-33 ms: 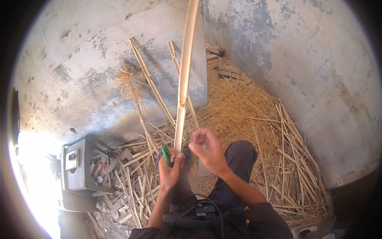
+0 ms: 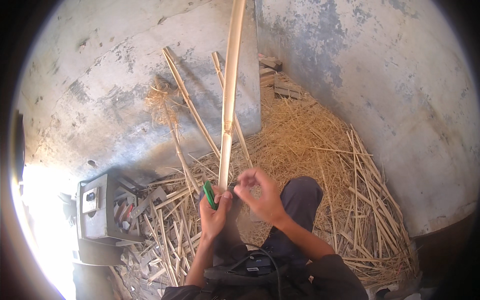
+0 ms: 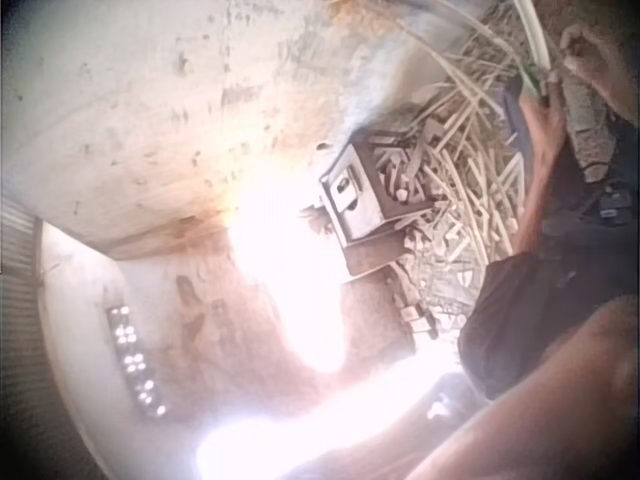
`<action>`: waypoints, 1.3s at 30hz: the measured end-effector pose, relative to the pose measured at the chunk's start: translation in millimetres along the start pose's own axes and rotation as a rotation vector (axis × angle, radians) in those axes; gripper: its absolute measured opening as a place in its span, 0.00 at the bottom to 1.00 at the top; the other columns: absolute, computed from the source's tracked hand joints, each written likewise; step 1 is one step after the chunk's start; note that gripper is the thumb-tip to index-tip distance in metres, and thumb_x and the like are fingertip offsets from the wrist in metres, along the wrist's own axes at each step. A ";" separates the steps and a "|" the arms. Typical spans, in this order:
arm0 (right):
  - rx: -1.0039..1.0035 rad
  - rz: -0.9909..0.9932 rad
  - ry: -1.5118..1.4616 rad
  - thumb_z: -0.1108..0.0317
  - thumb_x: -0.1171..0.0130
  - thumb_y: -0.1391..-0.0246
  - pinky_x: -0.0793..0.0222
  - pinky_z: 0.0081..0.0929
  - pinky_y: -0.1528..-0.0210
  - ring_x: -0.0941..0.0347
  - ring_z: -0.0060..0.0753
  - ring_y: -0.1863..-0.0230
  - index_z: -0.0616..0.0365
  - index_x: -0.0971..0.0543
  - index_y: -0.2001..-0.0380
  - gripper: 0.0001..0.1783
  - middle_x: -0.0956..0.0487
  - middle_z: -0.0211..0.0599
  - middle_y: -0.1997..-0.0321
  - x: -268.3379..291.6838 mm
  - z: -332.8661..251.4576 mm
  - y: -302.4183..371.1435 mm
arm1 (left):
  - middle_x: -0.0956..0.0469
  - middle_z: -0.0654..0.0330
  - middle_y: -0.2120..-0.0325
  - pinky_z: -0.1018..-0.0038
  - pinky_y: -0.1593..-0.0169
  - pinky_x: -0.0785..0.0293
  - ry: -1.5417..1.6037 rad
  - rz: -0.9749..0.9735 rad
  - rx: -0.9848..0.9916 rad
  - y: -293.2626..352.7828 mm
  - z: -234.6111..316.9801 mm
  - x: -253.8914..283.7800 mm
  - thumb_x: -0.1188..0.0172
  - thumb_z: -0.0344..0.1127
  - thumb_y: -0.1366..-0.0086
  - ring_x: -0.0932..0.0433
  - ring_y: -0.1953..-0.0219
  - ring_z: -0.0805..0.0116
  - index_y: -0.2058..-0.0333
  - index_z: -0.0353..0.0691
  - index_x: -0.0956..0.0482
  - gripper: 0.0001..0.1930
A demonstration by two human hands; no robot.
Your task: The person is shaving a thin bamboo strip using a small utility knife while sitting on a floor covered in straw.
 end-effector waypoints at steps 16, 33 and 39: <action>0.236 -0.108 0.343 0.65 0.18 0.52 0.30 0.27 0.64 0.26 0.27 0.64 0.59 0.12 0.57 0.20 0.23 0.33 0.60 -45.7 -32.7 18.2 | 0.28 0.53 0.62 0.64 0.61 0.26 -0.212 -0.005 -0.203 18.2 5.2 -5.7 0.32 0.23 0.36 0.24 0.64 0.55 0.53 0.33 0.25 0.15; 0.009 0.130 -0.445 0.56 0.44 0.25 0.39 0.16 0.74 0.37 0.14 0.75 0.54 0.26 0.47 0.15 0.32 0.23 0.67 24.4 -54.3 -44.6 | 0.23 0.57 0.55 0.75 0.53 0.25 0.159 -0.148 0.023 59.5 -24.6 38.3 0.29 0.24 0.36 0.24 0.57 0.74 0.50 0.43 0.37 0.24; -0.009 0.034 -0.330 0.63 0.36 0.31 0.44 0.14 0.76 0.39 0.09 0.78 0.60 0.26 0.36 0.25 0.25 0.23 0.65 1.4 -48.0 -61.5 | 0.22 0.58 0.58 0.73 0.49 0.26 0.112 -0.099 0.048 78.4 -31.5 54.8 0.31 0.25 0.33 0.23 0.56 0.73 0.51 0.43 0.37 0.22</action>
Point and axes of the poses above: each hand's wrist, its own y-axis away from the middle knuckle, its own x-axis out of the back of the hand, z = x × y, the point moved 6 cm from there along -y, towards the middle knuckle
